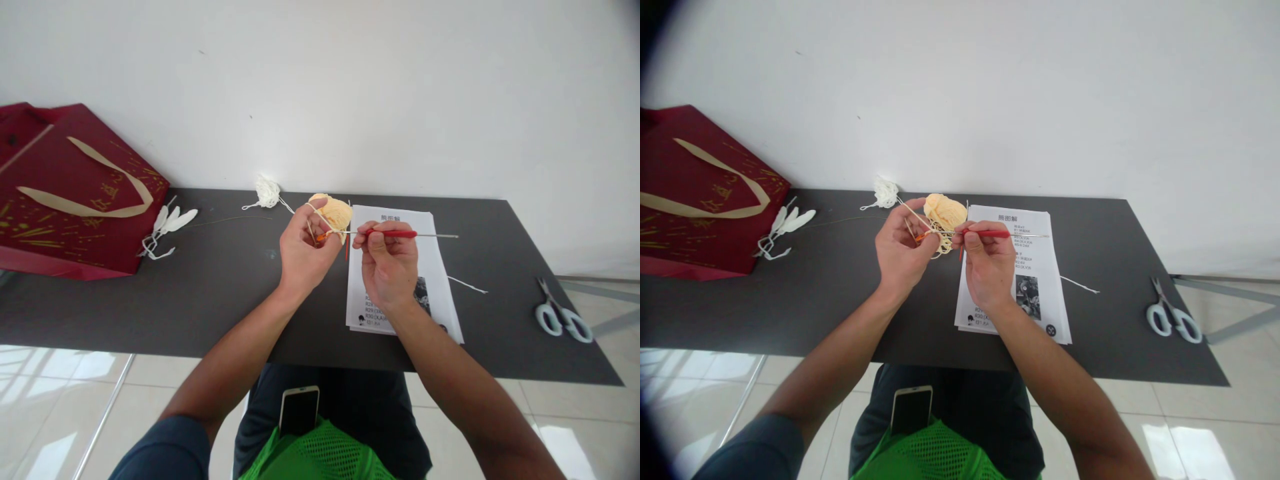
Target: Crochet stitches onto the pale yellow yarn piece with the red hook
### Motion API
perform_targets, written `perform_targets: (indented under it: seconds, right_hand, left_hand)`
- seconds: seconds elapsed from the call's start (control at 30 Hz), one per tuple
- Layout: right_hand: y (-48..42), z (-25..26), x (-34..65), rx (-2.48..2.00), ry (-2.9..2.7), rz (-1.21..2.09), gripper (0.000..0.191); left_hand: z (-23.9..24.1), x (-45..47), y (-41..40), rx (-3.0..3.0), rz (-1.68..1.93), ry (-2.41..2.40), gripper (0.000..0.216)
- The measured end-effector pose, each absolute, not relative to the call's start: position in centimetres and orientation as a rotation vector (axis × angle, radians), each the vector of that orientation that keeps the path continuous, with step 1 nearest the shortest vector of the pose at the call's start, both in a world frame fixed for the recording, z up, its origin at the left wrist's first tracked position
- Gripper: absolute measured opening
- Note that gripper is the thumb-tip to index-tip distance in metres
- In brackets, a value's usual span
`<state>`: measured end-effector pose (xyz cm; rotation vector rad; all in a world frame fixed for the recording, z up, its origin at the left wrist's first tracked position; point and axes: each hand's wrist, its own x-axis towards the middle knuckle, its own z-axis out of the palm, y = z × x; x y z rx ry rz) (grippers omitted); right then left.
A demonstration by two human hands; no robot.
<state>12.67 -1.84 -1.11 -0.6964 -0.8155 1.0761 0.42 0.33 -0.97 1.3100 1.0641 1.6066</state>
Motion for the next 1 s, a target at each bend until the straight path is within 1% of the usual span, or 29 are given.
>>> perform_targets:
  seconds: [0.17, 0.33, 0.57, 0.73, 0.87, 1.0]
  right_hand:
    - [-2.0, -1.5, 12.4, -0.678, -0.833, 1.047, 0.014]
    - [-2.4, -2.2, 12.0, -0.673, -0.890, 0.936, 0.010]
    - [-2.3, -2.7, 12.0, -0.699, -0.911, 0.877, 0.012]
    - [-2.7, -2.7, 12.1, -0.666, -1.022, 0.804, 0.012]
    - [-3.5, -2.9, 12.1, -0.742, -1.188, 0.656, 0.017]
    - [-3.9, -3.2, 12.3, -0.783, -1.267, 0.586, 0.025]
  left_hand:
    - [-0.7, 0.5, 0.1, 1.283, 1.644, 1.080, 0.045]
    - [-0.5, 0.5, 0.0, 1.234, 1.691, 1.137, 0.041]
    - [-0.3, 0.6, 0.0, 1.185, 1.693, 1.199, 0.039]
    - [-0.5, 0.7, -0.2, 1.195, 1.734, 1.224, 0.037]
    - [-0.7, 0.8, -0.3, 1.218, 1.777, 1.265, 0.037]
    - [-0.8, 0.8, -0.2, 1.188, 1.781, 1.265, 0.037]
